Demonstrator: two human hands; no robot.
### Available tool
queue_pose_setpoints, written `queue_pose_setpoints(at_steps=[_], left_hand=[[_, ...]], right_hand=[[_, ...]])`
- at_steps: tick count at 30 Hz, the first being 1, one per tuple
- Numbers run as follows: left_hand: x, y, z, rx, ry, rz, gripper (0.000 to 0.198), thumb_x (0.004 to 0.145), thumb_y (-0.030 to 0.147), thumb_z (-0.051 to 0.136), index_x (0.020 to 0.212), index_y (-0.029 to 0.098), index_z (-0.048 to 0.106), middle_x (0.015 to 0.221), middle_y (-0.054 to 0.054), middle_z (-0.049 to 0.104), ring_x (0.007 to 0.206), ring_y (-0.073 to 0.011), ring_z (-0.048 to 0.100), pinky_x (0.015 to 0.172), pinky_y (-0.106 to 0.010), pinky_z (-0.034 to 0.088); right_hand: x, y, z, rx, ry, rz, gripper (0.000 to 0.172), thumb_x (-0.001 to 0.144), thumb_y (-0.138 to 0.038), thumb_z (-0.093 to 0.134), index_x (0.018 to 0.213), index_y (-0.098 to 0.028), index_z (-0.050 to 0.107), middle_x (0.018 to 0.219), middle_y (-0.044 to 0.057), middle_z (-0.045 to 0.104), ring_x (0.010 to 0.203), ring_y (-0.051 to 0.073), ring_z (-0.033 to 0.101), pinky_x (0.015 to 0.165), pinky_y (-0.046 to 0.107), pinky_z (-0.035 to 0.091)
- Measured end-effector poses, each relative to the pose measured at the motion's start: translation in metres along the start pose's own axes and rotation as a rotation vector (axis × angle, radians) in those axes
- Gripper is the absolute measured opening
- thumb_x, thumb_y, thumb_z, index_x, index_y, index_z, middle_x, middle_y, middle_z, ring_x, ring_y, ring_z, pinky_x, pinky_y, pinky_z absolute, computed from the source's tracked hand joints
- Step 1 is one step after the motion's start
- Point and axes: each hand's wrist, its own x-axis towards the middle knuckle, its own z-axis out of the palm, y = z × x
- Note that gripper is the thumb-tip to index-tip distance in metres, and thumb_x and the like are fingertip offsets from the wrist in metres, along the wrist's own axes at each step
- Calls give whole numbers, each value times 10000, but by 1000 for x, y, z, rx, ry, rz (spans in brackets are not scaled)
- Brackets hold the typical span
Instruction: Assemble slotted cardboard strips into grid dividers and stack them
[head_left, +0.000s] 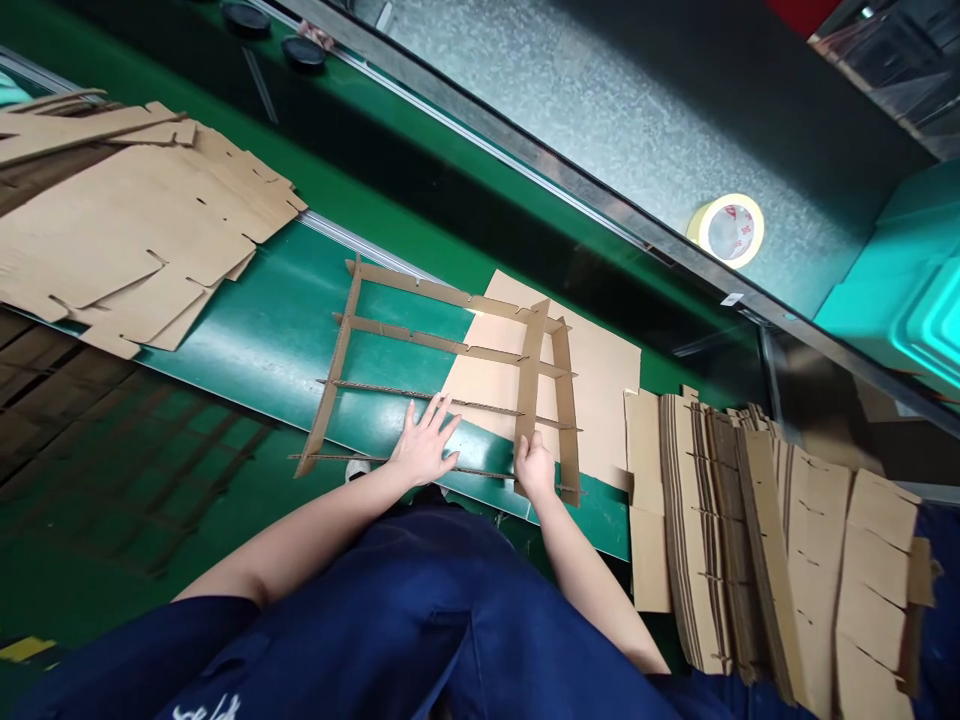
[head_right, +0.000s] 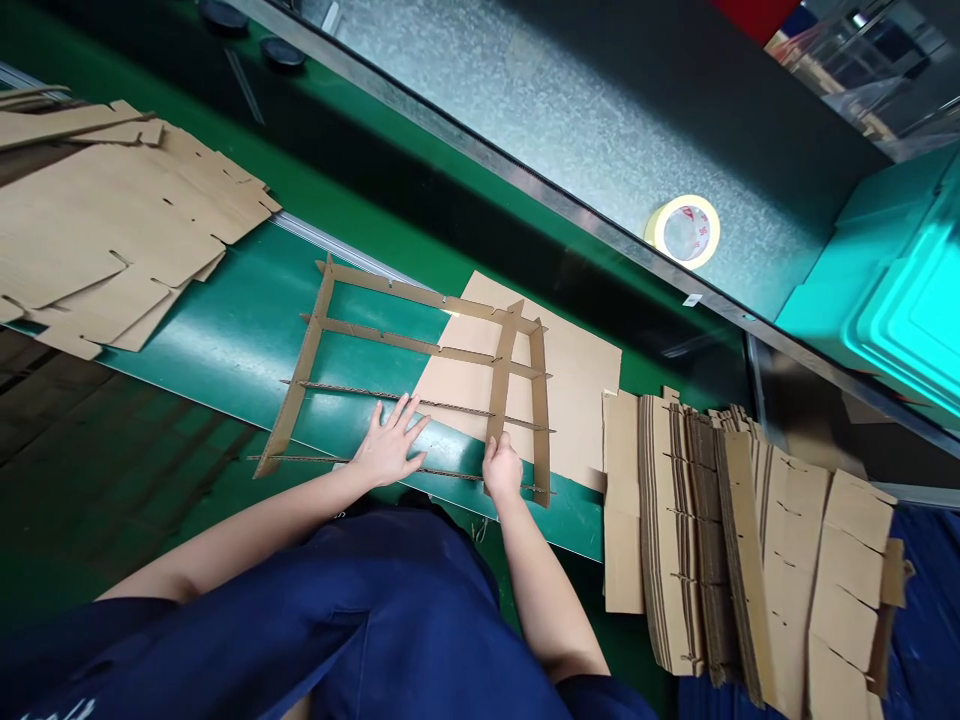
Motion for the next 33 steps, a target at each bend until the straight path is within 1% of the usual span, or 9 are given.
queue_pose_setpoints(at_steps=[3,8,13,17,23,26,29,31,33], left_hand=[[0,0,0,15,-6,-6,665,831,540,473,1410,219,414,1571,-113,122,1434,-356,54,1097,-636,69],[1,-1,-1,20,-18,-9,664,824,532,484,1409,227,413,1572,-102,124,1434,-358,43,1098,-633,80],[2,-1,0,19,-24,-4,664,828,529,477,1410,216,409,1573,-116,106,1436,-350,36,1095,-635,79],[3,-2,0,14,-21,4,667,829,530,475,1410,209,409,1571,-124,108,1435,-355,41,1095,-635,79],[5,-2,-1,19,-26,3,671,827,529,478,1414,212,405,1569,-127,121,1435,-353,41,1096,-631,80],[5,-2,-1,14,-24,6,665,827,528,478,1408,211,414,1567,-133,126,1434,-356,51,1093,-633,94],[5,-1,-1,10,-12,-2,665,822,532,483,1404,217,423,1567,-120,135,1433,-364,51,1097,-628,97],[4,-1,0,6,-11,-3,664,822,533,481,1406,223,422,1568,-112,140,1432,-370,49,1099,-628,94],[4,-2,0,1,-16,-2,664,824,531,477,1411,227,417,1568,-108,138,1432,-372,47,1098,-631,91]], right_hand=[[2,4,-4,11,-12,-28,315,954,-393,250,999,-178,475,684,38,585,632,206,554,567,289,331],[8,8,-5,128,-26,-96,271,916,-412,286,938,-209,465,664,21,557,650,218,553,580,298,362],[8,5,2,158,22,-71,268,901,-413,264,930,-218,445,632,5,522,604,219,520,575,314,360],[9,5,1,239,-34,-63,281,902,-454,276,907,-230,446,617,-8,520,602,214,525,584,314,379],[9,-2,8,122,31,-41,300,920,-402,268,968,-199,482,703,25,575,639,206,542,609,307,371],[5,-3,11,85,9,-15,335,933,-405,258,1010,-185,499,724,32,592,640,200,543,611,304,366],[5,0,3,90,-16,-12,410,937,-467,243,1040,-187,525,787,49,616,690,212,557,630,317,384],[11,0,-7,121,94,-55,452,935,-495,236,1060,-188,544,916,77,628,817,223,569,699,333,411],[24,-5,-16,139,277,-131,464,933,-485,239,1093,-186,556,1093,109,601,1006,237,533,821,361,407]])
